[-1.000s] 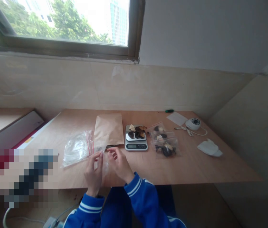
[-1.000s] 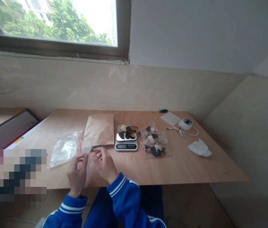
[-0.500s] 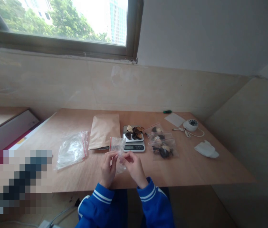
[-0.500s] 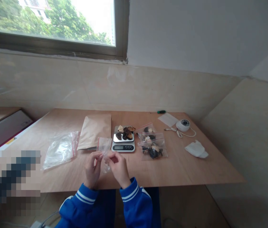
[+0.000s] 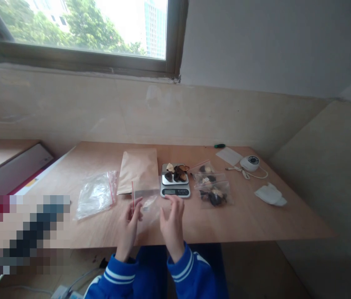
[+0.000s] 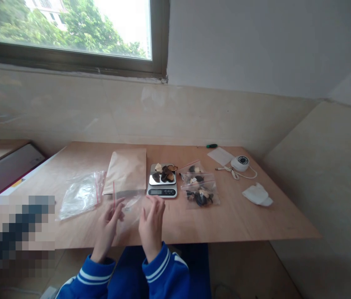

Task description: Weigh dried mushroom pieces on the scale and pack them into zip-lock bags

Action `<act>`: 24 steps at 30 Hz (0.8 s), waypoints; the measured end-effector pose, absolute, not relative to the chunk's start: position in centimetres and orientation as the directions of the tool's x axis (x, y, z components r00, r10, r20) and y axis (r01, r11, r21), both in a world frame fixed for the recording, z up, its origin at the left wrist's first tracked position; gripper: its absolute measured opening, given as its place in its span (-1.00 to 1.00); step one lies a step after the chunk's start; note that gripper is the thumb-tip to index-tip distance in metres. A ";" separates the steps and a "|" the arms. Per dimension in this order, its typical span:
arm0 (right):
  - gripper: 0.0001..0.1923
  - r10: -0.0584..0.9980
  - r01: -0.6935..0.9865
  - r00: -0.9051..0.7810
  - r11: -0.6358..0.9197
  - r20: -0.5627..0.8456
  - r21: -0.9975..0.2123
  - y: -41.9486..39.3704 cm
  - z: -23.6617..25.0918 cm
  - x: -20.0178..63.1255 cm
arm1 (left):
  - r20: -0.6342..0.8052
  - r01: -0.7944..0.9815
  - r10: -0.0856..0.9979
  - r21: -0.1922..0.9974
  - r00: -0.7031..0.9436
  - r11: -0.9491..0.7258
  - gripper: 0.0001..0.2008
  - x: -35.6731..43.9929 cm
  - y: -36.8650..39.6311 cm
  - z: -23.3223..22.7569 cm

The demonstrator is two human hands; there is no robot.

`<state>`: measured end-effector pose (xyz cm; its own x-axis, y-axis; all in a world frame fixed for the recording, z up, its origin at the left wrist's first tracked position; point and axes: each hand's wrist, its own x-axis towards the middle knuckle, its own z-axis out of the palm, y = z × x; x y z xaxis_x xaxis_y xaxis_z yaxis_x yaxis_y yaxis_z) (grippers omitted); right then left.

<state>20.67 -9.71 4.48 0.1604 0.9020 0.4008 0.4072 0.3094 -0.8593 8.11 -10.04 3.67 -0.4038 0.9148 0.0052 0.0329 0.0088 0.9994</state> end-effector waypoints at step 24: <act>-0.58 0.994 -0.204 0.052 -0.082 -0.094 -0.976 -9.9 3.0 23.6 | 0.347 0.420 0.899 0.882 -0.267 -0.215 -0.85 9.1 -13.0 3.2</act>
<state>23.60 -9.86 3.00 0.0516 0.9942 -0.0941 -0.2040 -0.0817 -0.9755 9.08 -13.05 3.25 -0.2674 0.8989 0.3470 0.4199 -0.2154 0.8816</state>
